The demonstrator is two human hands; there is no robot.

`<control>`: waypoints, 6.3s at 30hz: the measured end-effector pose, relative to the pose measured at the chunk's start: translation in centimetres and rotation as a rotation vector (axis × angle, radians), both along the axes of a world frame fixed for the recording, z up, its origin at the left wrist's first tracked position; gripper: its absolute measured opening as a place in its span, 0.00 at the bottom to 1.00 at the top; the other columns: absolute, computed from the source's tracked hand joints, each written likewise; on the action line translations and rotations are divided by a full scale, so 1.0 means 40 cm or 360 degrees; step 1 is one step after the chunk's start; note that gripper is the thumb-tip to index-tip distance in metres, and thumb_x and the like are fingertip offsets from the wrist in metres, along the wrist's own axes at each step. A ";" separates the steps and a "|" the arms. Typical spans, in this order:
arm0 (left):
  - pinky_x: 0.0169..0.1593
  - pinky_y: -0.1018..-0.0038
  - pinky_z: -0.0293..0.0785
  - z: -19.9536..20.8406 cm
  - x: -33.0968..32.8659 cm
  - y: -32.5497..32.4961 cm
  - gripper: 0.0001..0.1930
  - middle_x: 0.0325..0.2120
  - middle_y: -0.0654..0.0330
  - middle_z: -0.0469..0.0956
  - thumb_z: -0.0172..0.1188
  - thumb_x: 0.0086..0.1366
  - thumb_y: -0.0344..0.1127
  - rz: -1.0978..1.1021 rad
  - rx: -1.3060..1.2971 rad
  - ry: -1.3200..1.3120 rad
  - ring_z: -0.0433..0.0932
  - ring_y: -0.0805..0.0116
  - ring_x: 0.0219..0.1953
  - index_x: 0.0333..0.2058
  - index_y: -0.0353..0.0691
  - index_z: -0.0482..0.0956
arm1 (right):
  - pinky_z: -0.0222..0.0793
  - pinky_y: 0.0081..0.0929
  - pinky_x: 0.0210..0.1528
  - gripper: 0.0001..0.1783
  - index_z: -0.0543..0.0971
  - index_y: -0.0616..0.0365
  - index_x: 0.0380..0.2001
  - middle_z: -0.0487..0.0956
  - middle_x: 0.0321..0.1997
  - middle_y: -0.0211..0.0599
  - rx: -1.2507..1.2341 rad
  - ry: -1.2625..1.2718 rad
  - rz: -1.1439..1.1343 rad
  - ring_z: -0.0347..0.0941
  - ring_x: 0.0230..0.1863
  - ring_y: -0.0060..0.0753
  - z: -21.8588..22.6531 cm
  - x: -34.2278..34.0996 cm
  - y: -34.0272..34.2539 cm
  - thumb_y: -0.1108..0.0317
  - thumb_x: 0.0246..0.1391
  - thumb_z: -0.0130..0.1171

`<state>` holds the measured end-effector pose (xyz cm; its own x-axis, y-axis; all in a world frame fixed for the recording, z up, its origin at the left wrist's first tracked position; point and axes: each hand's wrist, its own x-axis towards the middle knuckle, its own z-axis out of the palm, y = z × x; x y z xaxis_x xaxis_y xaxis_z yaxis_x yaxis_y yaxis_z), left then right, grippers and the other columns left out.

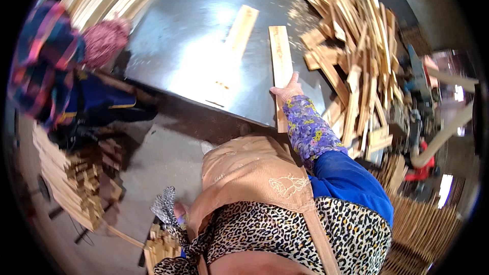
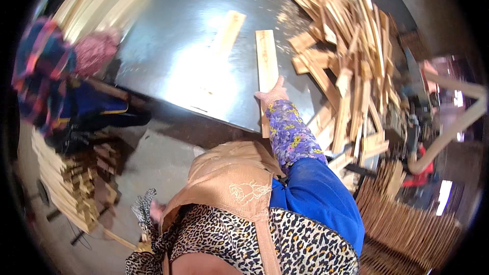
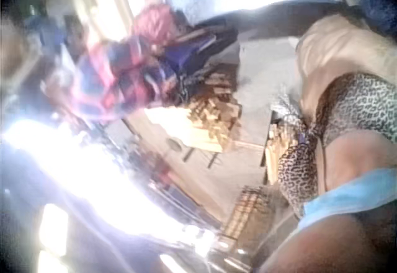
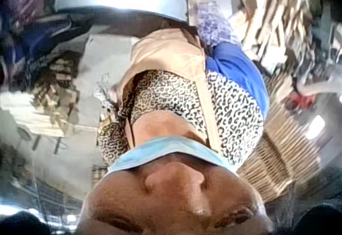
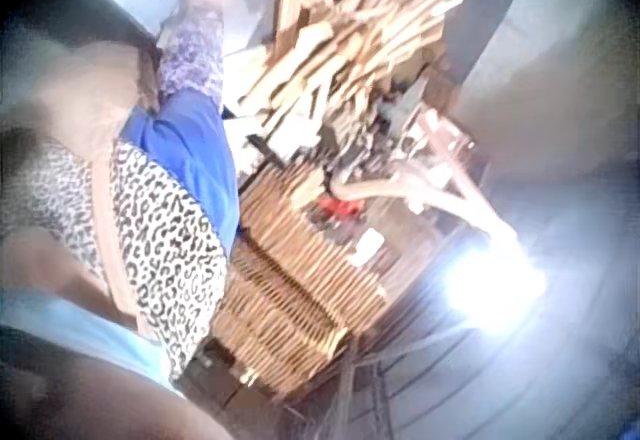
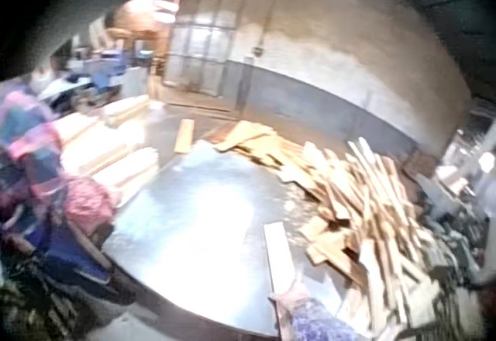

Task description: The person sorts wooden planks on a metal table, picking them up from a pile and arranging them into neat stacks. Another person is visible in the background performing similar sorting tasks.

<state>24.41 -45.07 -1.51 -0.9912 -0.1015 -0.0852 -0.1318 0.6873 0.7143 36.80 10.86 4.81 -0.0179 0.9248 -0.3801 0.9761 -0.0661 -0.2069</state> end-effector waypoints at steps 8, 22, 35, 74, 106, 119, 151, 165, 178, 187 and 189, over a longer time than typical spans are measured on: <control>0.72 0.44 0.67 0.119 -0.032 0.829 0.31 0.62 0.45 0.79 0.75 0.60 0.47 -0.2183 -0.0076 0.0749 0.76 0.41 0.63 0.61 0.43 0.83 | 0.75 0.42 0.68 0.35 0.77 0.58 0.68 0.82 0.65 0.54 -0.0270 0.0521 0.0131 0.81 0.64 0.53 0.147 0.315 0.021 0.52 0.62 0.65; 0.63 0.52 0.78 0.200 -0.046 1.225 0.39 0.53 0.40 0.86 0.64 0.68 0.64 -0.1803 -0.0542 -0.0314 0.84 0.39 0.57 0.66 0.39 0.78 | 0.71 0.55 0.71 0.57 0.59 0.51 0.81 0.69 0.76 0.63 0.0619 -0.0189 -0.0201 0.71 0.70 0.65 -0.009 0.936 0.288 0.44 0.55 0.75; 0.65 0.48 0.75 0.166 -0.196 1.244 0.45 0.57 0.35 0.74 0.76 0.55 0.40 -0.1618 -0.0880 -0.0314 0.75 0.31 0.60 0.68 0.33 0.64 | 0.74 0.52 0.64 0.46 0.68 0.57 0.73 0.78 0.60 0.62 0.0162 0.0412 0.0204 0.75 0.62 0.67 0.061 0.655 -0.103 0.65 0.51 0.74; 0.70 0.54 0.72 0.212 -0.157 1.424 0.34 0.63 0.41 0.78 0.75 0.62 0.35 -0.2707 0.0153 0.0469 0.76 0.41 0.65 0.66 0.33 0.76 | 0.80 0.38 0.35 0.43 0.79 0.69 0.58 0.84 0.43 0.45 -0.0138 0.1373 -0.1401 0.80 0.35 0.37 0.158 0.388 0.188 0.34 0.64 0.67; 0.69 0.59 0.75 0.116 1.589 1.370 0.28 0.61 0.41 0.80 0.69 0.69 0.34 -0.4325 0.0470 -0.0502 0.80 0.44 0.64 0.65 0.31 0.77 | 0.73 0.43 0.63 0.43 0.77 0.63 0.67 0.83 0.60 0.51 0.1258 0.1400 -0.2490 0.79 0.61 0.40 -0.633 2.035 -0.619 0.42 0.58 0.73; 0.61 0.58 0.80 0.092 1.847 1.966 0.49 0.66 0.43 0.73 0.77 0.65 0.42 -0.2651 0.0908 -0.0617 0.80 0.50 0.57 0.75 0.28 0.58 | 0.51 0.43 0.83 0.47 0.64 0.66 0.78 0.65 0.82 0.56 0.0941 0.1496 -0.2806 0.61 0.81 0.57 -0.864 2.121 -0.390 0.37 0.73 0.52; 0.60 0.66 0.78 0.105 0.205 0.988 0.29 0.51 0.51 0.86 0.63 0.76 0.44 -0.1528 0.0902 -0.0668 0.84 0.60 0.53 0.68 0.33 0.75 | 0.65 0.49 0.76 0.50 0.61 0.61 0.77 0.71 0.74 0.66 0.0205 0.1216 -0.0144 0.69 0.75 0.63 -0.018 0.433 0.079 0.53 0.58 0.70; 0.54 0.61 0.84 -0.049 -0.115 1.088 0.25 0.48 0.50 0.86 0.59 0.75 0.45 -0.1339 0.0885 -0.1546 0.86 0.59 0.46 0.59 0.31 0.78 | 0.63 0.53 0.76 0.52 0.66 0.44 0.77 0.73 0.71 0.46 0.0522 -0.0639 0.1081 0.66 0.74 0.58 0.004 0.699 0.075 0.59 0.47 0.75; 0.51 0.58 0.83 -0.129 -0.078 1.137 0.39 0.48 0.58 0.83 0.57 0.72 0.75 -0.0923 0.2056 -0.2849 0.82 0.58 0.50 0.62 0.46 0.78 | 0.76 0.49 0.64 0.42 0.85 0.62 0.57 0.86 0.58 0.58 -0.0888 0.0390 0.0508 0.83 0.57 0.55 -0.149 -0.046 0.300 0.32 0.75 0.40; 0.46 0.47 0.87 -0.055 -0.061 1.240 0.45 0.38 0.54 0.87 0.59 0.63 0.82 -0.0565 0.1566 -0.2612 0.87 0.50 0.39 0.56 0.44 0.83 | 0.63 0.50 0.78 0.42 0.72 0.45 0.75 0.78 0.69 0.56 0.0221 0.0290 0.0619 0.69 0.75 0.59 0.089 0.415 0.319 0.52 0.58 0.69; 0.39 0.49 0.87 -0.021 -0.051 1.276 0.46 0.31 0.53 0.85 0.58 0.60 0.85 -0.0553 0.1699 -0.2820 0.85 0.51 0.31 0.51 0.43 0.83 | 0.61 0.55 0.78 0.46 0.69 0.41 0.77 0.75 0.71 0.55 0.0628 -0.0228 0.0609 0.67 0.74 0.62 0.066 0.654 0.359 0.57 0.54 0.71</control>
